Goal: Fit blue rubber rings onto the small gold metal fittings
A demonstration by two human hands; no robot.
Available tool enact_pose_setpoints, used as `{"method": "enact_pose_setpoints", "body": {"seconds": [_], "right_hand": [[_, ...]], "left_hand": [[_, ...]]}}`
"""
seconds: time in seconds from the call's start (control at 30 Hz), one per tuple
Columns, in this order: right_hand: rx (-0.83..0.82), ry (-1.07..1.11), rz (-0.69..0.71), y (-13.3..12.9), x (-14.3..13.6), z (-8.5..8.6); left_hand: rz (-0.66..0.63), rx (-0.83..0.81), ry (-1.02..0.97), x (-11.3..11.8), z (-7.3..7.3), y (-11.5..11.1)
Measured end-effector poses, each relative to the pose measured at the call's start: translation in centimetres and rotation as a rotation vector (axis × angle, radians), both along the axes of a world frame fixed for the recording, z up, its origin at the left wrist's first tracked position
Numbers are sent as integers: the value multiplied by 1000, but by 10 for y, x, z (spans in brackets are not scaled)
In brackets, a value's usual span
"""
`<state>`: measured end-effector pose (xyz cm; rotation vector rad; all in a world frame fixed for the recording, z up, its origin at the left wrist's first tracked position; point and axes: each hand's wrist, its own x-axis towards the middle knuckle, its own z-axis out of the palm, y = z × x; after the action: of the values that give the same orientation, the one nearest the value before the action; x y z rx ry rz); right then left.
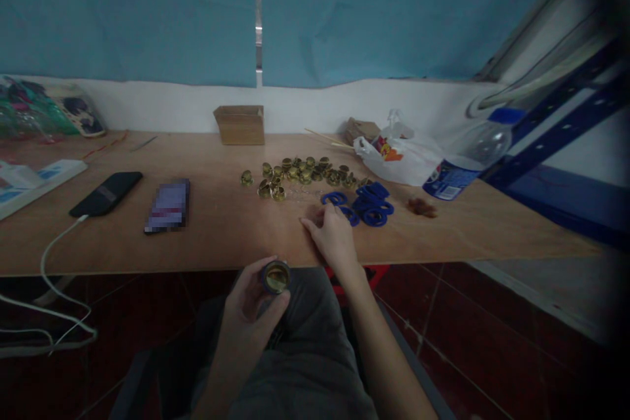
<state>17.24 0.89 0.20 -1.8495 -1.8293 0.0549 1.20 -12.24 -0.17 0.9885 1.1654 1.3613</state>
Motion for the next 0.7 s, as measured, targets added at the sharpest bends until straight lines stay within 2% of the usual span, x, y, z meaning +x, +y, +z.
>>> {"method": "enact_pose_setpoints", "body": {"seconds": [0.23, 0.53, 0.63, 0.7], "right_hand": [[29, 16, 153, -1, -5, 2], [113, 165, 484, -1, -10, 2], [135, 279, 496, 2, -11, 1], [115, 454, 474, 2, -12, 2]], "left_hand": [[17, -12, -6, 0, 1, -1], [-14, -17, 0, 0, -4, 0], [-19, -4, -6, 0, -4, -1], [-2, 0, -8, 0, -3, -1]]}}
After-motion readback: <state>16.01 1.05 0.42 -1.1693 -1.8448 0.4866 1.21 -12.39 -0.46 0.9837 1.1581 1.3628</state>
